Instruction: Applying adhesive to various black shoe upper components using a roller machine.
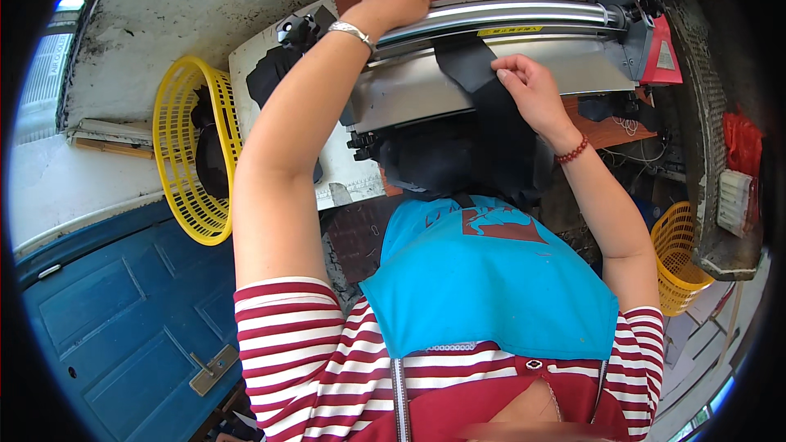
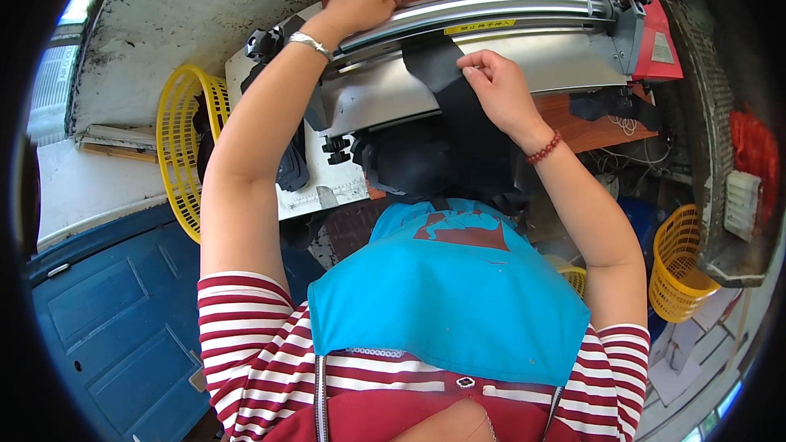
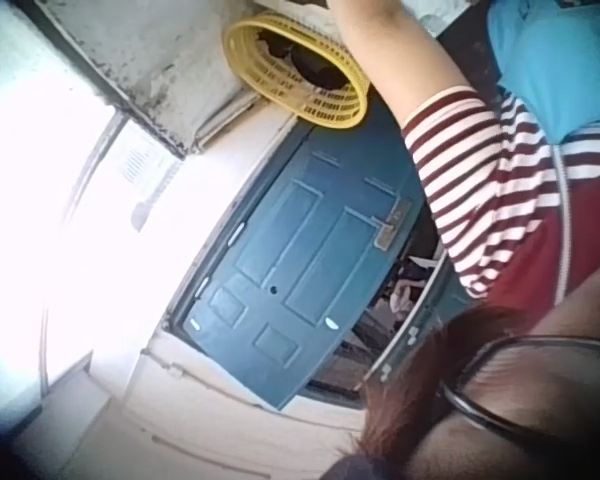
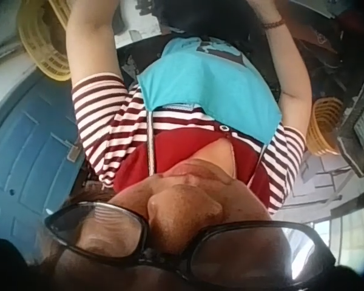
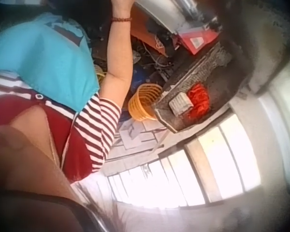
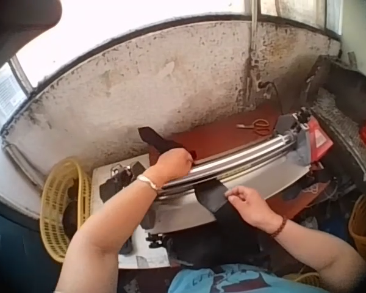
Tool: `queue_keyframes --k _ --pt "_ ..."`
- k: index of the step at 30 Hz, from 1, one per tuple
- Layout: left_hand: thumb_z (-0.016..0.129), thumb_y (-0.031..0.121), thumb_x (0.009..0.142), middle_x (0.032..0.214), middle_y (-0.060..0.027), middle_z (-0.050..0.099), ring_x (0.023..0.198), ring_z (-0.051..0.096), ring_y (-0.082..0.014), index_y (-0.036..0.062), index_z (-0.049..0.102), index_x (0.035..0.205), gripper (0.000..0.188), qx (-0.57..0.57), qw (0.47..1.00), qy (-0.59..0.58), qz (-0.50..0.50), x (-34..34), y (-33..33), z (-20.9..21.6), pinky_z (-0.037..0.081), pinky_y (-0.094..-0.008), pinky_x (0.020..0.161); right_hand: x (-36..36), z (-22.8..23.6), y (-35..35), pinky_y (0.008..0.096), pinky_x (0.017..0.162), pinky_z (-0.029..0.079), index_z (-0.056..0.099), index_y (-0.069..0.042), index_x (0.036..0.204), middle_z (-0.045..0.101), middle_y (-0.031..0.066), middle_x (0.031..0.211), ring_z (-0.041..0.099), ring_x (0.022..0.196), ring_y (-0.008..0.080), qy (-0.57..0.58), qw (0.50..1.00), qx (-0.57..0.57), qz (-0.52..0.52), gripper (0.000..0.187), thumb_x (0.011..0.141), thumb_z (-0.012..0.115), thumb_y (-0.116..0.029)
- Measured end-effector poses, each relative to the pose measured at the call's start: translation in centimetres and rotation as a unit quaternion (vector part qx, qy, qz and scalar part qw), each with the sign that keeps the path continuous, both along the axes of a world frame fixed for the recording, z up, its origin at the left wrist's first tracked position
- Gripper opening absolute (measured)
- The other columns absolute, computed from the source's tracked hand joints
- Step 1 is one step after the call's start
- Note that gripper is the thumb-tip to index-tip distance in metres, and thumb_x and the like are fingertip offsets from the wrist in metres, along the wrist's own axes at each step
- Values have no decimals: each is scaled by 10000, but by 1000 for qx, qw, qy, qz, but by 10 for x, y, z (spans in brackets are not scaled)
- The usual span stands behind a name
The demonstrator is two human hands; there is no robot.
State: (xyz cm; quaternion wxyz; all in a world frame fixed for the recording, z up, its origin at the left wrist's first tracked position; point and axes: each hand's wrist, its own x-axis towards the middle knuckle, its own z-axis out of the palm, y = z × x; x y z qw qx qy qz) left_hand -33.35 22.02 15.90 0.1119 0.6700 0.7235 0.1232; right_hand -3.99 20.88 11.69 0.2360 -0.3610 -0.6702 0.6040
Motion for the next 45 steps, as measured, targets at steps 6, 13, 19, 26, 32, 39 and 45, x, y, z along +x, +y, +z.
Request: queue_keyframes --k 6,13,19,26,32,39,45 --pt "635 384 862 953 -247 750 893 738 -366 4 778 938 413 -165 971 -122 120 -7 25 -24 563 -411 790 -6 8 18 340 743 548 703 -26 1088 732 99 899 705 822 234 -101 966 237 13 170 935 662 -88" --pt "769 255 899 1036 -207 732 860 710 -328 -84 713 1022 365 -44 943 -209 255 -17 42 -14 565 -442 776 31 15 -31 368 612 535 688 -121 1039 645 58 891 673 716 272 -42 867 489 91 195 853 746 -112" --pt "630 220 943 807 -84 619 644 626 -225 35 632 1060 219 96 859 -421 276 -38 56 52 530 -354 474 25 -37 -83 394 794 518 679 -82 1113 633 88 1014 637 928 278 -175 834 464 241 337 818 796 -195" --pt "550 90 965 830 -38 607 686 587 -180 84 619 1075 129 180 818 -494 234 -75 25 125 500 -312 515 26 -56 -81 383 868 461 652 -112 949 601 62 996 596 982 250 -122 799 517 283 247 788 794 -233" --pt "461 12 994 1017 -76 698 754 648 -177 54 722 1094 283 288 796 -495 195 -78 -4 171 549 -316 520 32 -12 -63 300 727 522 666 -12 1065 707 84 908 681 788 209 -4 972 197 129 193 916 748 -105" --pt "540 -24 941 840 -126 736 725 685 -211 -76 766 896 237 315 920 -212 97 -26 22 71 563 -327 629 13 18 -9 216 702 464 599 -3 1246 664 7 850 564 772 23 -39 997 -20 65 252 1006 608 -79" --pt "685 280 865 869 -176 747 742 697 -282 12 790 947 299 -107 991 -2 78 1 31 -27 547 -336 726 -14 14 18 254 662 457 660 -11 1117 643 -6 790 549 723 56 -116 983 125 63 180 968 666 -113"
